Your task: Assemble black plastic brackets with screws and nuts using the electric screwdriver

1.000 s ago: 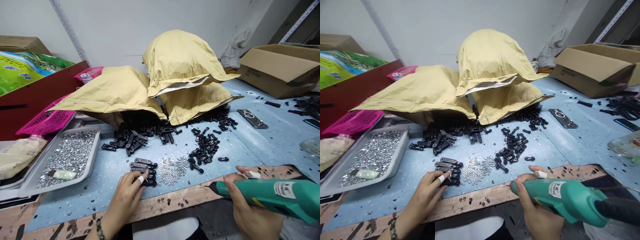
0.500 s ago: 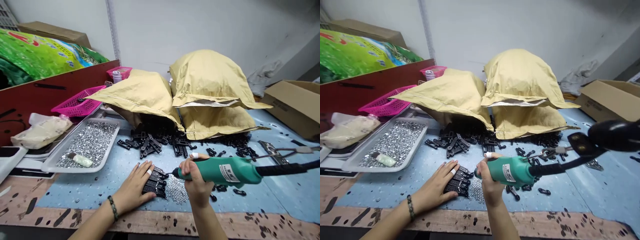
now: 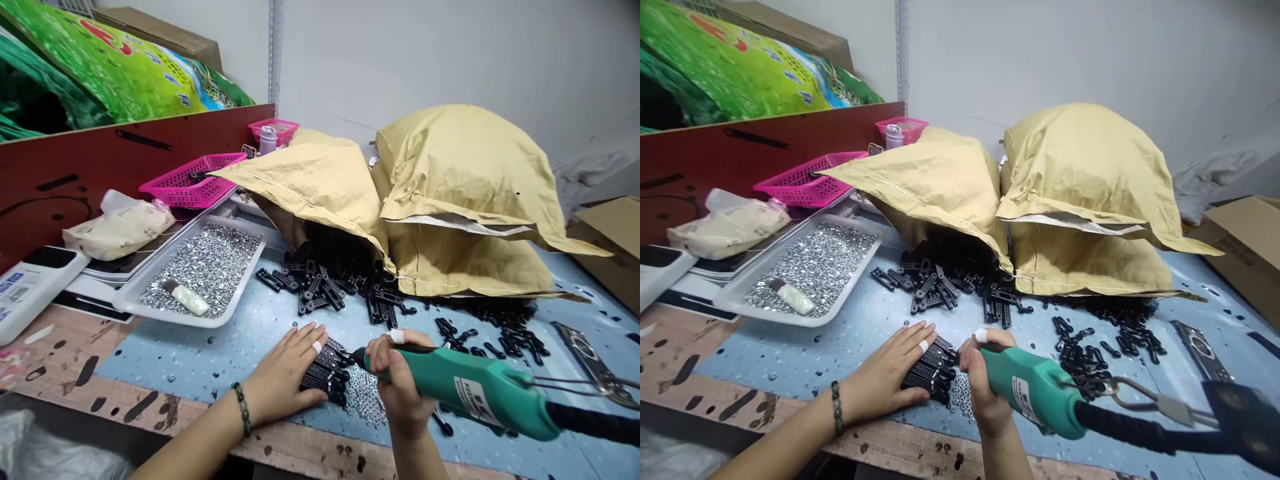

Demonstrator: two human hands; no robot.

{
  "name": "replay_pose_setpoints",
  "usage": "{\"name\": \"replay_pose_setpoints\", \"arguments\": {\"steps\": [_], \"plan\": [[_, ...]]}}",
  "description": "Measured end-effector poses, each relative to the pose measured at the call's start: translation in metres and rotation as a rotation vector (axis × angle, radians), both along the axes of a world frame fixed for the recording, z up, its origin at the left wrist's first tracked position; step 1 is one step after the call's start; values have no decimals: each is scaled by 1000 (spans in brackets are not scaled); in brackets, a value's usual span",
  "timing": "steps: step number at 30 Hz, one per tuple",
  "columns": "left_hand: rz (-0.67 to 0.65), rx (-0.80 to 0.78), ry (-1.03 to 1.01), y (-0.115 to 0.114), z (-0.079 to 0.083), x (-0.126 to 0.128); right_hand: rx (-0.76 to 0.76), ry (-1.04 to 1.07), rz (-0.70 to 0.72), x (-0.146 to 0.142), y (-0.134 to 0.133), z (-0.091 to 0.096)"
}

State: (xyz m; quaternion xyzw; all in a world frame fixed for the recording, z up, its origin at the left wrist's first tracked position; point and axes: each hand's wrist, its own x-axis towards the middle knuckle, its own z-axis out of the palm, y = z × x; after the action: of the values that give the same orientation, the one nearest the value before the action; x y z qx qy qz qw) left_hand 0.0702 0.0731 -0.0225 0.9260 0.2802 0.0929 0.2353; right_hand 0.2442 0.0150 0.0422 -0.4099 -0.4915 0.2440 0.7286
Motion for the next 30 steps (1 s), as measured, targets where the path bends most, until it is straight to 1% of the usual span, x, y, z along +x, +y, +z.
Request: {"name": "replay_pose_setpoints", "arguments": {"steps": [3,6,9,11,14,17,21,23,27,30], "plan": [[-2,-31,-25,0,2,-3,2,27,22,1,1,2],[-12,-45,-62,0,11,-3,2,61,17,0,5,5],[48,9,-169,2,22,10,3,68,10,0,7,7],[49,43,-213,6,26,26,2,70,8,0,8,6],[-8,75,-164,13,25,49,-8,70,13,2,6,7],[-1,101,-134,17,19,59,2,74,17,5,3,11],[-1,120,-134,18,16,57,66,108,15,7,1,17],[-1,124,-133,17,14,56,69,110,19,7,3,18],[5,126,-134,17,13,59,39,100,31,7,5,14],[6,121,-132,17,18,58,41,87,34,7,5,11]]}}
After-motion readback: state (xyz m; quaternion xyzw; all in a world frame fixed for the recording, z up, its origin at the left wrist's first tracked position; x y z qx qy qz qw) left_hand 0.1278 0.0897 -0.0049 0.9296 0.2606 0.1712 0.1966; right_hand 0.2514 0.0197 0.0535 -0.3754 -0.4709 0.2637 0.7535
